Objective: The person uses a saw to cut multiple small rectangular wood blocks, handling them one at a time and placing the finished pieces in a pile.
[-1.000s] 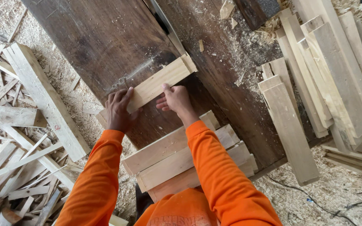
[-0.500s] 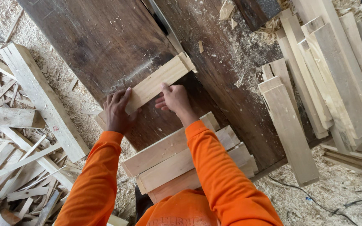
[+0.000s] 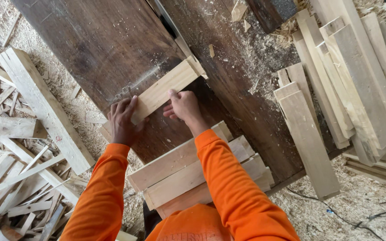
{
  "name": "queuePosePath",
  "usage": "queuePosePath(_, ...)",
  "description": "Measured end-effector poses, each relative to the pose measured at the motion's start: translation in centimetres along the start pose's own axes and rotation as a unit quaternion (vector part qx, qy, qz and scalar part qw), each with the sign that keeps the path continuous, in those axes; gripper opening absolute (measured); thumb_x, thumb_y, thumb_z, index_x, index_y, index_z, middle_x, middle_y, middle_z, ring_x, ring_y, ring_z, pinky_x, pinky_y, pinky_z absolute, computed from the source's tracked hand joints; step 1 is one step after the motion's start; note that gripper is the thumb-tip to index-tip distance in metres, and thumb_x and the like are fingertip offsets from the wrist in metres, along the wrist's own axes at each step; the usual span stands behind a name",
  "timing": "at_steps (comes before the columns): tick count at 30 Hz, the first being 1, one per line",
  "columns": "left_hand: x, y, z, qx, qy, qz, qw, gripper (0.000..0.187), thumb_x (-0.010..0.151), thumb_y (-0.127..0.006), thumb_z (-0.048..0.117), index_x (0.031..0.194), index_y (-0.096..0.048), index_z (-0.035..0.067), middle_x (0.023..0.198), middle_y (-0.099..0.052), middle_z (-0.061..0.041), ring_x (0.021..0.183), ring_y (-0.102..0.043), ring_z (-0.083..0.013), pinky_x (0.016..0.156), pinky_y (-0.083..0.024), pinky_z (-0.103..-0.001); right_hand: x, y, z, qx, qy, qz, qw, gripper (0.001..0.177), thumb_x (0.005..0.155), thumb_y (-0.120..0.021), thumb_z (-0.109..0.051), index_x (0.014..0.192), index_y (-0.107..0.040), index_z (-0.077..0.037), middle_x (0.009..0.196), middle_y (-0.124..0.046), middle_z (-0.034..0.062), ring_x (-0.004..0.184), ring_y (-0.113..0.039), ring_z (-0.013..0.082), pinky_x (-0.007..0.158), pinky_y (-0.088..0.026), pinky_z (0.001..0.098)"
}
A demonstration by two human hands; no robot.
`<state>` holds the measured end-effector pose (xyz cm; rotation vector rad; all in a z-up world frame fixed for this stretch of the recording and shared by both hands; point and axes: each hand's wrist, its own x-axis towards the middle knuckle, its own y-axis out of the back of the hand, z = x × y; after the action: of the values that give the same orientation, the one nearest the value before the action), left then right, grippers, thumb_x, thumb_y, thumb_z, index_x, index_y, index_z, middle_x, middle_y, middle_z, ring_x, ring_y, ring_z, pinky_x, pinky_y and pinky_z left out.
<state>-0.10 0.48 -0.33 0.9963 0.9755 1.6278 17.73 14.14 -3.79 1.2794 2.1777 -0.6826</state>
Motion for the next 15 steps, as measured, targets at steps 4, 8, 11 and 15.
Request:
queuePosePath(4,0.4,0.1,-0.3,-0.006,0.013,-0.013,1.000,0.080,0.069,-0.090,0.022,0.143,-0.061,0.008,0.136,-0.062,-0.011,0.125,-0.052,-0.0338,0.111,-0.040,-0.047,-0.1,-0.1,-0.8,-0.021,0.004,0.002,1.000,0.044,0.104,-0.051,-0.034,0.098,-0.066,0.008,0.081,-0.077,0.0196,0.062,-0.077,0.0233,0.046,-0.059,0.0292)
queuePosePath(8,0.8,0.3,-0.3,0.010,0.023,-0.018,1.000,0.081,0.069,-0.090,0.022,0.143,-0.062,0.008,0.134,-0.062,-0.010,0.125,-0.052,-0.0331,0.111,-0.039,-0.048,0.0,-0.4,-1.4,-0.028,0.006,-0.001,1.000,0.045,0.105,-0.050,-0.034,0.099,-0.066,0.008,0.081,-0.077,0.0196,0.062,-0.078,0.0233,0.047,-0.059,0.0291)
queuePosePath(11,1.0,0.3,-0.5,0.009,0.023,-0.014,1.000,0.081,0.069,-0.090,0.022,0.143,-0.062,0.008,0.134,-0.062,-0.009,0.126,-0.052,-0.0331,0.111,-0.039,-0.048,0.5,-0.5,-1.6,-0.029,0.007,-0.002,1.000,0.045,0.104,-0.050,-0.034,0.098,-0.065,0.008,0.082,-0.077,0.0200,0.062,-0.078,0.0237,0.047,-0.059,0.0291)
queuePosePath(15,1.3,0.3,-0.9,0.003,0.031,-0.019,0.999,0.081,0.068,-0.091,0.022,0.143,-0.062,0.008,0.134,-0.062,-0.009,0.125,-0.052,-0.0330,0.110,-0.040,-0.047,1.2,-0.8,-1.4,-0.022,0.007,-0.002,1.000,0.045,0.105,-0.050,-0.034,0.096,-0.065,0.008,0.082,-0.077,0.0205,0.062,-0.078,0.0248,0.047,-0.059,0.0300)
